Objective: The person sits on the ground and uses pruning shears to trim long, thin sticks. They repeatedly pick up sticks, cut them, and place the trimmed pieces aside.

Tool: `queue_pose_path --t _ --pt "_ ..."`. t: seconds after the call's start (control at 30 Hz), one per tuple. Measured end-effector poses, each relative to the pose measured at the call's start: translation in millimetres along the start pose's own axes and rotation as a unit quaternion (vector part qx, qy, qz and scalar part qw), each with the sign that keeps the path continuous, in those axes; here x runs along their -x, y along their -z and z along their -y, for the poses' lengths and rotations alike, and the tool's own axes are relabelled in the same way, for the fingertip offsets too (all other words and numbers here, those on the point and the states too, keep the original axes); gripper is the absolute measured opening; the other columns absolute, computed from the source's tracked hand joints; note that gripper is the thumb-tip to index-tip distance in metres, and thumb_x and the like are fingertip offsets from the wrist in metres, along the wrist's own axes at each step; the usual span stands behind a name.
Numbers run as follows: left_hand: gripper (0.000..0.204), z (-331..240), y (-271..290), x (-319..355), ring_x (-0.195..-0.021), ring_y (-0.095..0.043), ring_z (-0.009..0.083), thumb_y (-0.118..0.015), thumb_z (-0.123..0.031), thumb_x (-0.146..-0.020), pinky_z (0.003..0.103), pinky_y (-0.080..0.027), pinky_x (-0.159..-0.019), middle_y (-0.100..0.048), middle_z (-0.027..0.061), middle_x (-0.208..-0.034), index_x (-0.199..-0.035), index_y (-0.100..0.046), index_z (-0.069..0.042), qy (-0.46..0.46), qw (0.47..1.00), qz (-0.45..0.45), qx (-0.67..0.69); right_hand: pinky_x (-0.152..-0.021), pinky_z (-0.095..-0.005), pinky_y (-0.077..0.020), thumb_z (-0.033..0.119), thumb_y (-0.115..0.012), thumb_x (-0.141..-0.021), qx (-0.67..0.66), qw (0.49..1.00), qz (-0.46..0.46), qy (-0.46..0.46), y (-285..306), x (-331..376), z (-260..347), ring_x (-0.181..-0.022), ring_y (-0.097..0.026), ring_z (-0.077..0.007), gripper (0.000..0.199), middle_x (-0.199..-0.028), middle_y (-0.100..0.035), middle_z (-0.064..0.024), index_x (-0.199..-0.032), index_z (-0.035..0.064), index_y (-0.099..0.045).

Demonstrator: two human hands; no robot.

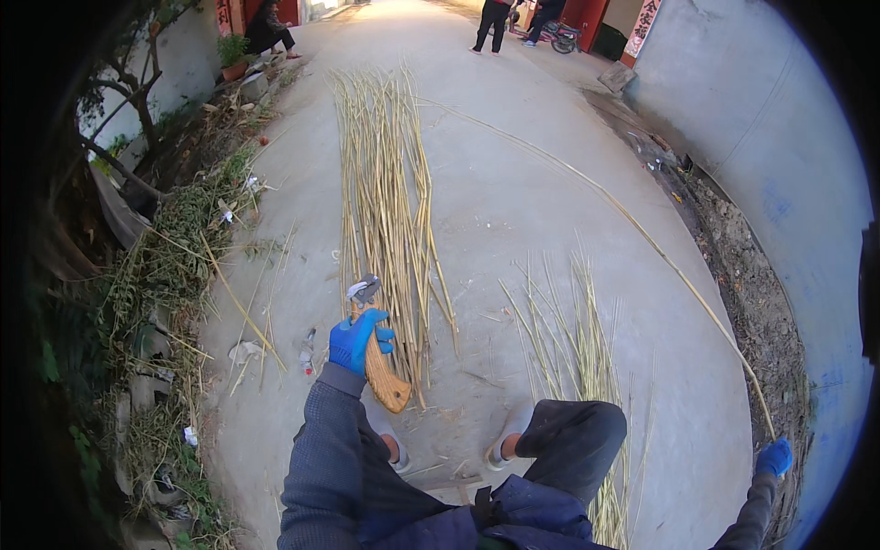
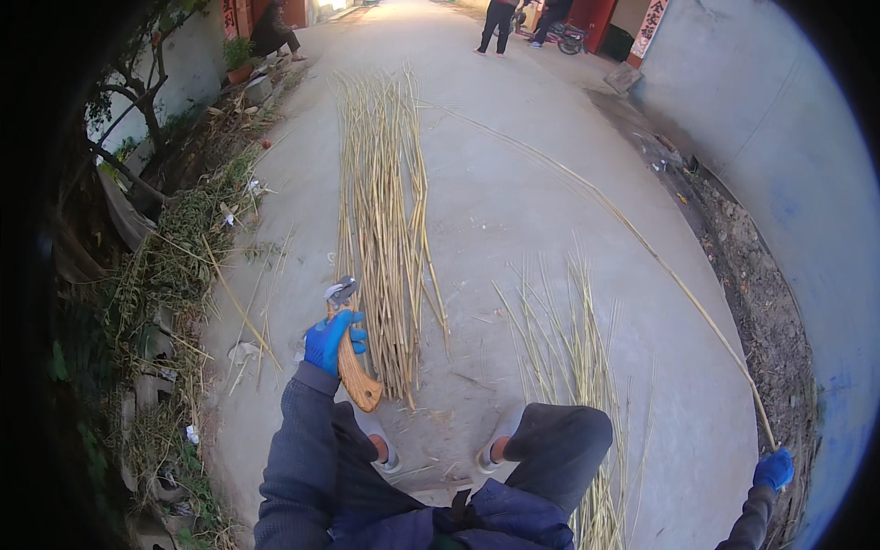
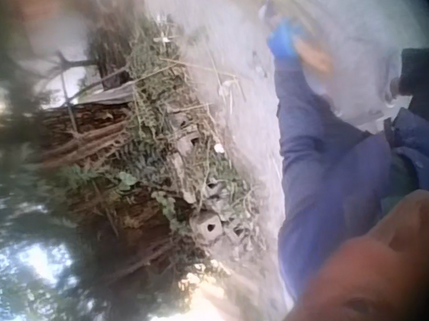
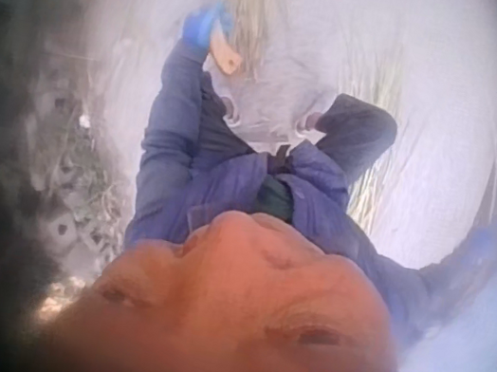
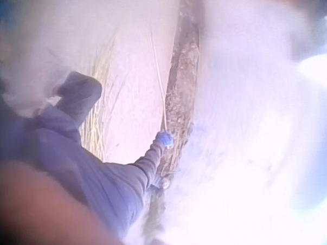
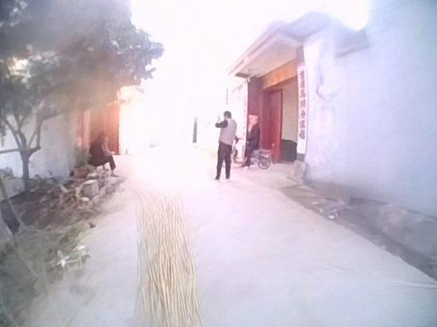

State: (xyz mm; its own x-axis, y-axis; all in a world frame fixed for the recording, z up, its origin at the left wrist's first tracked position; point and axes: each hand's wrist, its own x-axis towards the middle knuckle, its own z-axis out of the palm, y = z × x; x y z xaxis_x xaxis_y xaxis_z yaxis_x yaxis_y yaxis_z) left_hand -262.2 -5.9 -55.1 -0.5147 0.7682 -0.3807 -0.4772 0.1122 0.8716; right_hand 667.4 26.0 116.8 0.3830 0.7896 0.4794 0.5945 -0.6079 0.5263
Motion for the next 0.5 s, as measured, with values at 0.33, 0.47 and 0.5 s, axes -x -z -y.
queue_pose_path --t 0.33,0.47,0.5 --pt "0.034 33.2 0.2 -32.1 -0.062 -0.065 0.0248 -0.064 -0.026 -0.091 0.036 -0.058 -0.056 -0.067 0.0173 -0.081 -0.106 -0.063 0.004 0.018 0.999 0.006 -0.026 -0.068 -0.0459 -0.0533 0.019 -0.058 -0.084 0.003 0.992 0.032 -0.119 -138.1 191.8 -163.2 -0.079 -0.068 -0.036 0.017 -0.084 -0.067 -0.0178 -0.09 0.0044 -0.064" --pt "0.033 46.4 12.6 -41.7 -0.065 -0.066 0.0263 -0.065 -0.024 -0.09 0.038 -0.059 -0.056 -0.068 0.0188 -0.087 -0.108 -0.062 0.004 0.019 1.0 -0.001 -0.001 -0.068 -0.0459 -0.0533 0.017 -0.058 -0.083 -0.001 0.984 0.04 -0.171 -145.6 219.4 -149.8 -0.078 -0.068 -0.0361 0.015 -0.082 -0.067 -0.0187 -0.086 0.0048 -0.065" --pt "0.034 46.9 17.4 -43.5 -0.066 -0.067 0.0263 -0.065 -0.024 -0.09 0.038 -0.059 -0.056 -0.068 0.0185 -0.089 -0.109 -0.061 0.004 0.006 1.0 -0.002 -0.012 -0.068 -0.046 -0.0534 0.018 -0.058 -0.083 0.004 0.983 0.053 -0.175 -144.7 226.5 -151.7 -0.078 -0.068 -0.0362 0.015 -0.082 -0.067 -0.0188 -0.086 0.0047 -0.065"
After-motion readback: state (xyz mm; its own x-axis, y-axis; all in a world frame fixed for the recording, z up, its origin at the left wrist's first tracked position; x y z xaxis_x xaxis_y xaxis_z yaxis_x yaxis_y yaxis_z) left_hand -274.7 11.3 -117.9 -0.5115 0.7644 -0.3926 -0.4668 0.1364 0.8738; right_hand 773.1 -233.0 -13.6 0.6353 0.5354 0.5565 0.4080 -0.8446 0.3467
